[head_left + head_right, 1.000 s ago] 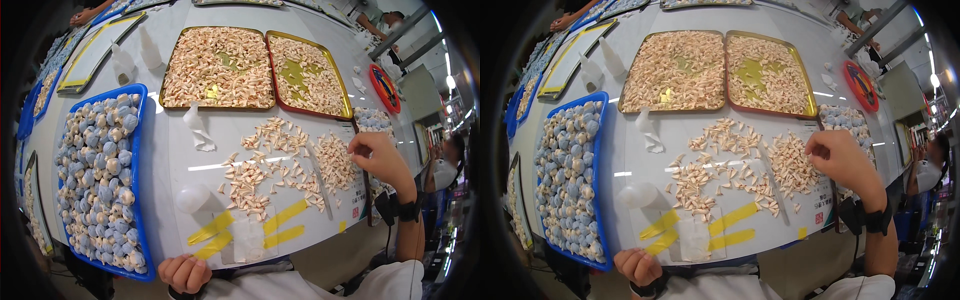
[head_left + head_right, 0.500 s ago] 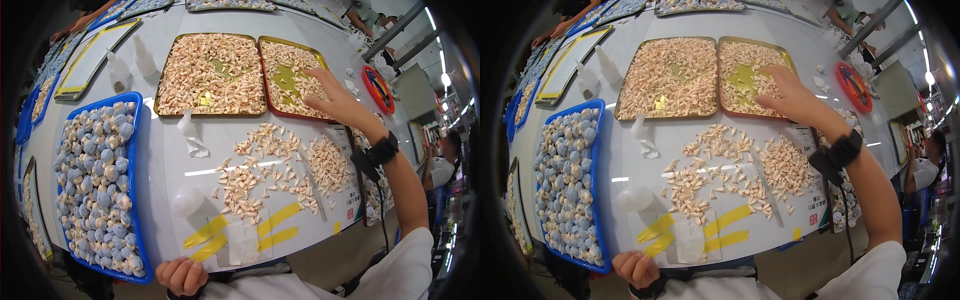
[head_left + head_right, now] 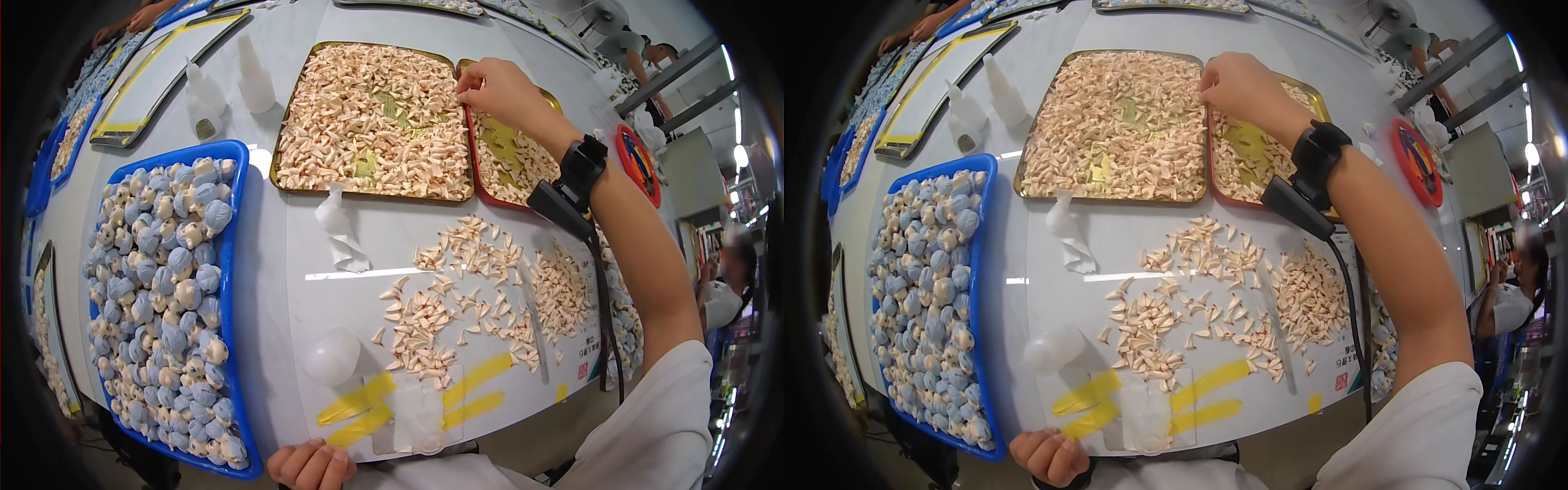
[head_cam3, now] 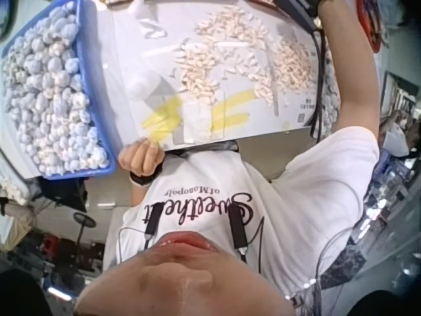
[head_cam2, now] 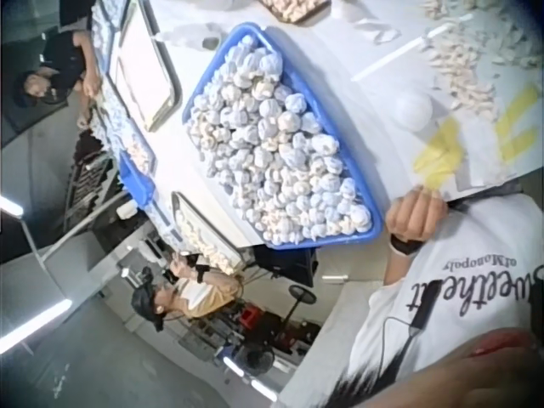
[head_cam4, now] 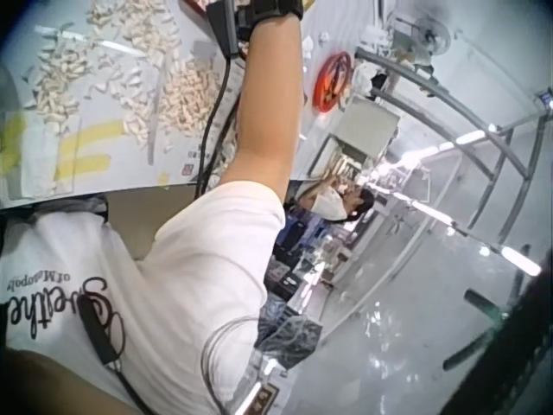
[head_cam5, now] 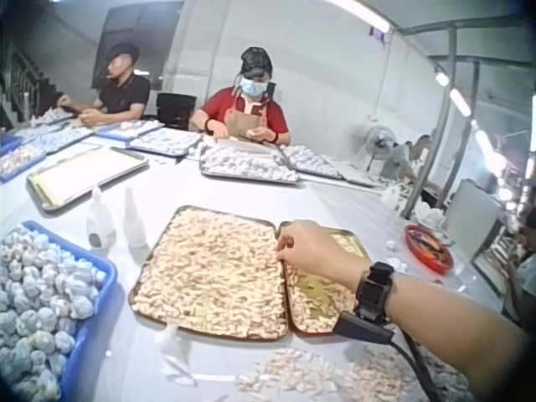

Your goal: The person assembles small doll heads by attaching tiny white components to the sides of the heads. They repeatedly pick up a head from a blue tray, attach the parts by hand, and place the finished head into a red tray.

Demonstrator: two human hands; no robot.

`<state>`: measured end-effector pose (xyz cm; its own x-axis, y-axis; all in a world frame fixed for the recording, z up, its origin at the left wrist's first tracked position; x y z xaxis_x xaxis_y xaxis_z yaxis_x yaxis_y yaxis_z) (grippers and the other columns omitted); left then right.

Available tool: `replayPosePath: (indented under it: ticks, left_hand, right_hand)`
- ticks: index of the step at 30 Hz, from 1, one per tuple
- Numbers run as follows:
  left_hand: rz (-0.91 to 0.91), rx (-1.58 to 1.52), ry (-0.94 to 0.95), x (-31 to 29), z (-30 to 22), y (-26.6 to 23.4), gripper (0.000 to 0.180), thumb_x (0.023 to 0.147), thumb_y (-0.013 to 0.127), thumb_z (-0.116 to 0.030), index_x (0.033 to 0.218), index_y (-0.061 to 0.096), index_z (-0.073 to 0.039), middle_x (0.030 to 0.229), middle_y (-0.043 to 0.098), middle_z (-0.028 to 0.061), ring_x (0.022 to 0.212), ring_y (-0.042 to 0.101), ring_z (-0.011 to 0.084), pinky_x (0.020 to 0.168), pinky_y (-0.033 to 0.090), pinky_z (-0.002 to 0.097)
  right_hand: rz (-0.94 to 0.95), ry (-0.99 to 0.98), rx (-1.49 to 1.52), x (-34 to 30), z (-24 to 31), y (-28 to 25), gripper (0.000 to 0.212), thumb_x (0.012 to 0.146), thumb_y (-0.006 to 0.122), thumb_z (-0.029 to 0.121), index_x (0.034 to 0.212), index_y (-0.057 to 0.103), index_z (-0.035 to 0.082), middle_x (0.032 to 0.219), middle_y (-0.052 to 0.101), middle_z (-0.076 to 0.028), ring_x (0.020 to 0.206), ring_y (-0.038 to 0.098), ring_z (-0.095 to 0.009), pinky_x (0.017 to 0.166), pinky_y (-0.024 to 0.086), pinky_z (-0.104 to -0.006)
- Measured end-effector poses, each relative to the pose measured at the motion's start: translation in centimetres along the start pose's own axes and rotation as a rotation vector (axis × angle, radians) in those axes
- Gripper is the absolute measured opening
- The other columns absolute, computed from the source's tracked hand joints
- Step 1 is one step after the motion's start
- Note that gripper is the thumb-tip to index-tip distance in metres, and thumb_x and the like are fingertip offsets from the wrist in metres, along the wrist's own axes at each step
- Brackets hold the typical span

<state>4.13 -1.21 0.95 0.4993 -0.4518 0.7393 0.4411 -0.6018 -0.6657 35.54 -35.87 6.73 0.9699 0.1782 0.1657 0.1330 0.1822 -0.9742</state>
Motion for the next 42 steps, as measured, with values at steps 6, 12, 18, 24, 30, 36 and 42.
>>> replayPosePath:
  ticks: [6,12,18,24,30,36,42]
  left_hand:
    - [-0.004,-0.010,0.003,0.0,0.0,0.0,0.010,0.083,0.052,-0.018,0.090,0.056,-0.013,0.084,0.057,0.0008,0.071,0.055,0.0146,0.061,0.040,0.0286]
    - [-0.037,-0.026,0.006,0.3,0.1,0.2,0.010,0.082,0.054,-0.015,0.091,0.057,-0.013,0.084,0.057,0.0007,0.069,0.056,0.0139,0.060,0.041,0.0270]
    - [-0.054,0.000,-0.005,0.2,0.0,0.2,0.009,0.082,0.054,-0.015,0.090,0.057,-0.013,0.083,0.057,0.0007,0.069,0.057,0.0139,0.059,0.041,0.0271]
    - [-0.015,-0.015,-0.024,0.3,-0.1,0.1,0.009,0.083,0.054,-0.016,0.090,0.056,-0.013,0.083,0.057,0.0006,0.070,0.057,0.0145,0.062,0.041,0.0281]
    - [-0.089,0.027,-0.030,-0.8,-0.2,0.9,0.007,0.078,0.050,-0.013,0.085,0.049,-0.014,0.076,0.050,0.0002,0.062,0.051,0.0151,0.058,0.037,0.0296]
    - [-0.045,0.024,-0.040,-0.7,-0.2,0.7,0.005,0.081,0.049,-0.015,0.086,0.049,-0.015,0.077,0.049,-0.0001,0.063,0.051,0.0149,0.058,0.037,0.0296]
    - [-0.014,0.025,-0.058,-0.7,-0.3,0.6,0.007,0.080,0.050,-0.014,0.087,0.049,-0.015,0.078,0.048,-0.0005,0.064,0.051,0.0147,0.059,0.037,0.0294]
  right_hand:
    - [0.011,-0.005,-0.125,0.7,0.6,0.6,0.018,0.071,0.060,0.017,0.079,0.063,0.001,0.074,0.061,-0.012,0.069,0.059,-0.025,0.063,0.045,-0.0352]
    - [-0.148,-0.065,0.127,-1.4,1.7,-2.1,0.016,0.072,0.061,0.014,0.078,0.061,0.000,0.074,0.062,-0.009,0.070,0.061,-0.016,0.064,0.047,-0.0272]
    - [-0.094,-0.099,0.709,-5.5,5.9,-3.9,0.009,0.071,0.059,0.004,0.077,0.060,-0.001,0.074,0.062,-0.004,0.070,0.060,-0.010,0.065,0.047,-0.0220]
    - [-0.234,-0.331,0.577,-9.8,9.0,-5.5,0.016,0.070,0.056,-0.007,0.085,0.058,-0.001,0.079,0.062,-0.006,0.069,0.060,-0.011,0.065,0.048,-0.0222]
    - [-0.287,-0.443,0.372,-11.8,10.6,-6.4,0.016,0.070,0.059,-0.009,0.084,0.059,-0.001,0.078,0.063,-0.007,0.067,0.061,-0.014,0.061,0.049,-0.0224]
    - [-0.287,-0.470,0.327,-12.4,10.9,-6.7,0.016,0.072,0.062,-0.008,0.086,0.059,-0.001,0.082,0.064,-0.009,0.074,0.063,-0.016,0.066,0.049,-0.0240]
    - [-0.267,-0.528,0.276,-13.0,11.1,-6.9,0.017,0.072,0.061,-0.011,0.087,0.058,-0.004,0.084,0.065,-0.013,0.077,0.064,-0.019,0.068,0.051,-0.0272]
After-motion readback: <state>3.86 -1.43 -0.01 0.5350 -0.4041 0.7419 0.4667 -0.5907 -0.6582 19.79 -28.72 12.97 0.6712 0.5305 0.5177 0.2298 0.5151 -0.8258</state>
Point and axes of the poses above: each hand's wrist, its own x-axis towards the middle knuckle, its own y-axis out of the palm, z = x × y, the point moved 4 cm from there along x, towards the middle knuckle
